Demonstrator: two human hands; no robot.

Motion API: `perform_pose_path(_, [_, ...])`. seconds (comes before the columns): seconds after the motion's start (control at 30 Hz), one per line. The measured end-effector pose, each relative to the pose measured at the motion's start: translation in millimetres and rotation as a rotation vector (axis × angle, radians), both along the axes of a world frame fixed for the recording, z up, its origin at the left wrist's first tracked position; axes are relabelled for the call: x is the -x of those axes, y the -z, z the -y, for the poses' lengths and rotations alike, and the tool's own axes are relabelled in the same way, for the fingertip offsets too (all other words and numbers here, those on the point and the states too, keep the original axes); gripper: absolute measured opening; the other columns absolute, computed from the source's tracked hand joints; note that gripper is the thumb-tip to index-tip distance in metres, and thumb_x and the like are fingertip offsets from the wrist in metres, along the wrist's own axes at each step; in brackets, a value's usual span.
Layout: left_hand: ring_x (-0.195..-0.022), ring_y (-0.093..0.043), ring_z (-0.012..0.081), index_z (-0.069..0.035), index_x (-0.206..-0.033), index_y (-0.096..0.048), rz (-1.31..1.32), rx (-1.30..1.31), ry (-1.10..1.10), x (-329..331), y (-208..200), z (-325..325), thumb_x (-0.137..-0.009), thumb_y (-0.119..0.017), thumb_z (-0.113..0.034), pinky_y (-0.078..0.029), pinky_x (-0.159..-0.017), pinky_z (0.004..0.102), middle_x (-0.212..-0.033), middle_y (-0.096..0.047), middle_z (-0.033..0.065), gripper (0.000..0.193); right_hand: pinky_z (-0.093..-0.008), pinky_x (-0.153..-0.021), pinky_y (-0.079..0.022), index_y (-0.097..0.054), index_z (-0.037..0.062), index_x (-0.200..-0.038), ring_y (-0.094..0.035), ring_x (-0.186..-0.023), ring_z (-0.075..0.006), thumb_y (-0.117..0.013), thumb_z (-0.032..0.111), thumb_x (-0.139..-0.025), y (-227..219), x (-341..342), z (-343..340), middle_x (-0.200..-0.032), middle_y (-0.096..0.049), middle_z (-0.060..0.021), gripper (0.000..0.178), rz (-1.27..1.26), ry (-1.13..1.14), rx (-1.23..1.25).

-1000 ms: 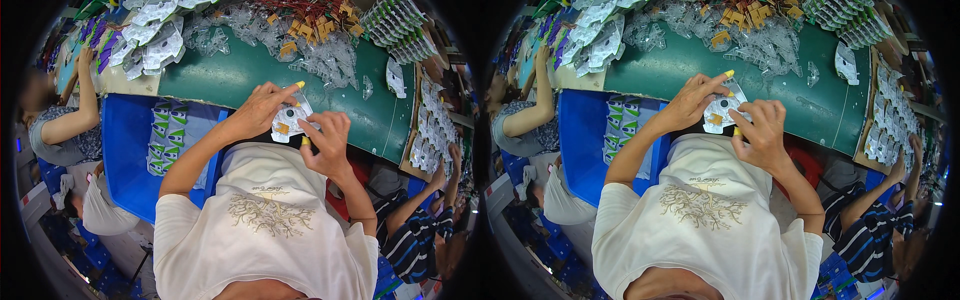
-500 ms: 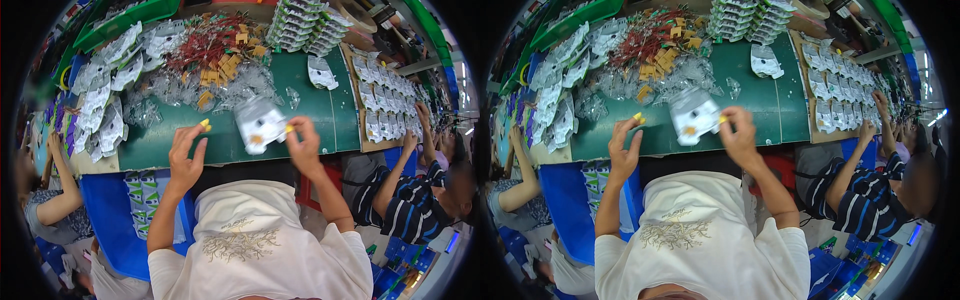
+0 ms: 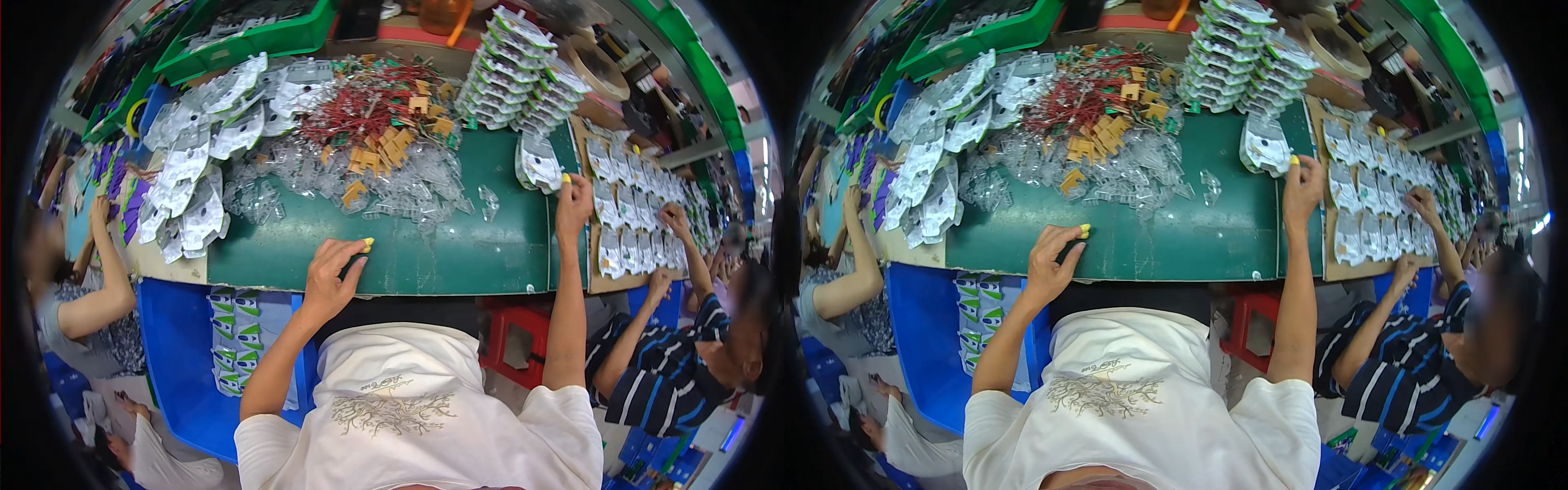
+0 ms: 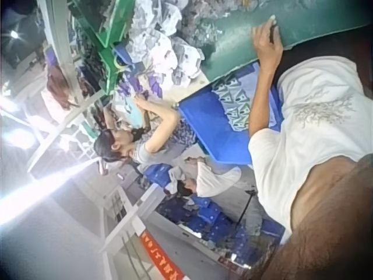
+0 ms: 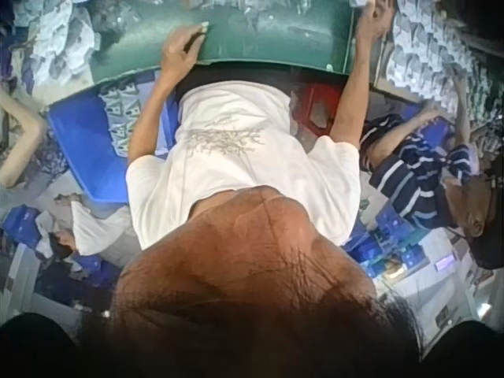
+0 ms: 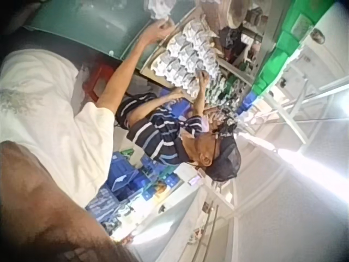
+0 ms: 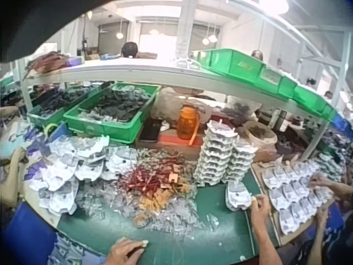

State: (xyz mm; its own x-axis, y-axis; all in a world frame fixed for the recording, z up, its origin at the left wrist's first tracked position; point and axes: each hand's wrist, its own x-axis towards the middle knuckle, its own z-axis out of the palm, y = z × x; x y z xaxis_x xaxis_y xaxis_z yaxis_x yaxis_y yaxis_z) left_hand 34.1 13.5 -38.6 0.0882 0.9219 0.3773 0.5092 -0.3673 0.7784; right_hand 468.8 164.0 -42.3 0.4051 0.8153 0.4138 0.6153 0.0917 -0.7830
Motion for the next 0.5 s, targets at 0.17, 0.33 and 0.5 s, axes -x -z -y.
perform_pose_path(0.17, [-0.084,-0.065,0.03,-0.001,-0.102,-0.069,0.004,-0.024,-0.029,-0.9,4.5,0.9,-0.078,-0.073,-0.001,-0.049,-0.077,0.0384,-0.094,-0.071,0.0127,0.024,-0.0282,-0.065,-0.046,-0.067,0.0028,-0.104,-0.056,-0.068,-0.0101,-0.067,0.006,-0.088,-37.9,59.8,15.0,-0.074,-0.063,-0.0029,0.016,0.167,-0.092,-0.107])
perform_pose_path(0.33, [-0.084,-0.065,0.0297,-0.001,-0.099,-0.069,-0.001,-0.084,-0.036,-2.3,5.5,2.9,-0.077,-0.075,-0.002,-0.049,-0.076,0.0386,-0.094,-0.071,0.0123,0.022,-0.0259,-0.064,-0.049,-0.071,0.0021,-0.102,-0.062,-0.07,-0.0113,-0.067,0.005,-0.087,-69.3,153.0,3.4,-0.083,-0.067,-0.0065,0.016,0.096,-0.485,-0.032])
perform_pose_path(0.5, [-0.083,-0.064,0.0291,-0.001,-0.097,-0.069,0.001,-0.115,-0.044,-4.1,6.8,1.5,-0.078,-0.074,-0.002,-0.05,-0.076,0.0385,-0.092,-0.071,0.0119,0.02,-0.0238,-0.061,-0.047,-0.074,0.0,-0.094,-0.058,-0.066,-0.0068,-0.069,0.016,-0.086,-69.7,195.5,-86.8,-0.073,-0.068,0.0005,0.019,0.397,-0.449,0.093])
